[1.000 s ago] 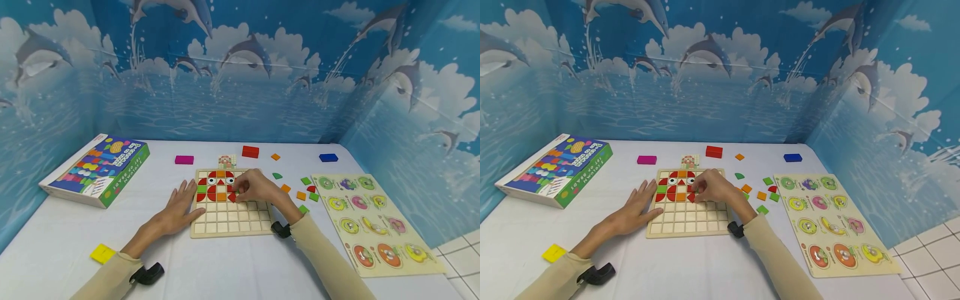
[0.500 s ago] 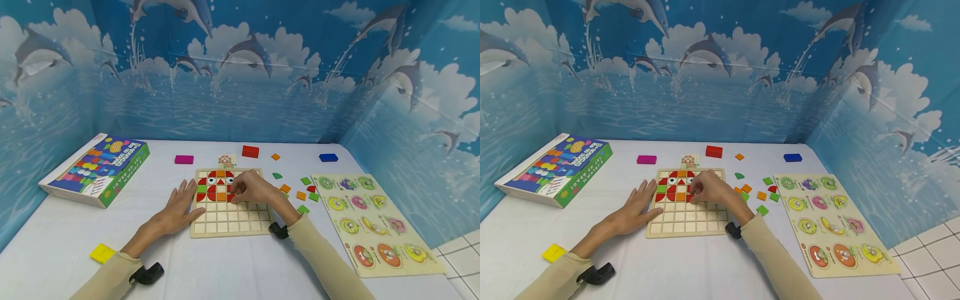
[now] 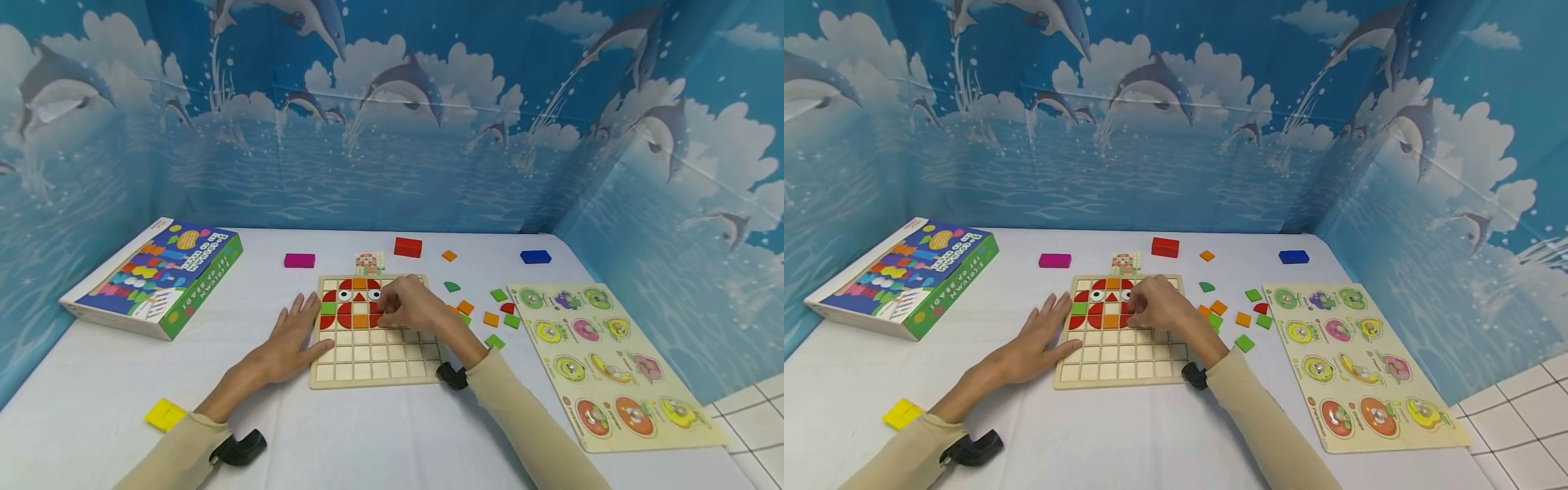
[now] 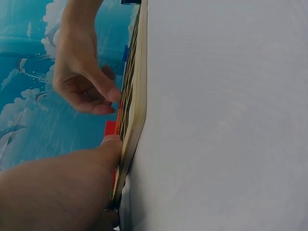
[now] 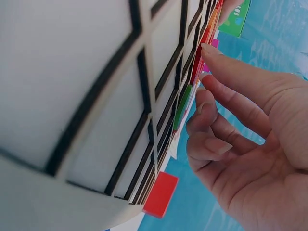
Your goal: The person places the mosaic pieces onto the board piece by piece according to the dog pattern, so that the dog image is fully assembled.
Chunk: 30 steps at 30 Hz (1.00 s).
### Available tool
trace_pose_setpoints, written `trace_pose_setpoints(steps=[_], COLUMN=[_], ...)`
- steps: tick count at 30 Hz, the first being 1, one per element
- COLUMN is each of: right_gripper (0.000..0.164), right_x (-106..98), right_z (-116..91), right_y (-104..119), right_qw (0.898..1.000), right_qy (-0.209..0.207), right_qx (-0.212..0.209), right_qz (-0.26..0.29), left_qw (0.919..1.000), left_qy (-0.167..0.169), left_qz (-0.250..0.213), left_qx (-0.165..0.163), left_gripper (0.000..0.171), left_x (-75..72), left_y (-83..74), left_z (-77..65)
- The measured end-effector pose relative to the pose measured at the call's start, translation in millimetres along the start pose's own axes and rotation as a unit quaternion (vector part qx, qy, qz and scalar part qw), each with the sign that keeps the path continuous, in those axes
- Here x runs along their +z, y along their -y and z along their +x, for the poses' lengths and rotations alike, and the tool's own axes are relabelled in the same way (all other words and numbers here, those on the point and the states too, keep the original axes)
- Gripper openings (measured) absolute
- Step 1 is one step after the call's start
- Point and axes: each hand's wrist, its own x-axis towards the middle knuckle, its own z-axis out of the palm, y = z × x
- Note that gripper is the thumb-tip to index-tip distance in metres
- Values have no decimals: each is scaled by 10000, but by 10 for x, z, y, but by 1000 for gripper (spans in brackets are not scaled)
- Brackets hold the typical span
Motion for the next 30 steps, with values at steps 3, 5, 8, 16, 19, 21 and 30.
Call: trace_pose_setpoints(steps=[3, 5, 8, 16, 19, 21, 30], right_gripper=[18, 20, 21, 13, 16, 18, 21], right_x=[-5, -7, -4, -2, -43, -106, -659], right_z=[-5, -10, -12, -21, -45, -75, -551], right_y=[9, 10, 5, -8, -22, -60, -647], right_qw=[10000, 9997, 9992, 9993, 9993, 9995, 9973], right_qy=[-16, -2, 18, -25, -58, -92, -434], right_qx=[92, 224, 395, 273, 247, 121, 555], right_qz=[-25, -40, 35, 247, 289, 285, 225], left_qw=[10000, 10000, 10000, 10000, 10000, 10000, 10000], left_qy=[-12, -23, -33, -45, -35, -35, 38], left_qz=[2, 4, -10, -32, -9, -11, -47], left_qx=[7, 21, 35, 36, 16, 18, -19], left_gripper=[92, 92, 92, 92, 92, 92, 92], left_x=[0, 3, 7, 2, -3, -7, 10], left_y=[2, 7, 9, -1, 2, 4, -2], left_z=[-2, 0, -1, -10, -16, -19, -9])
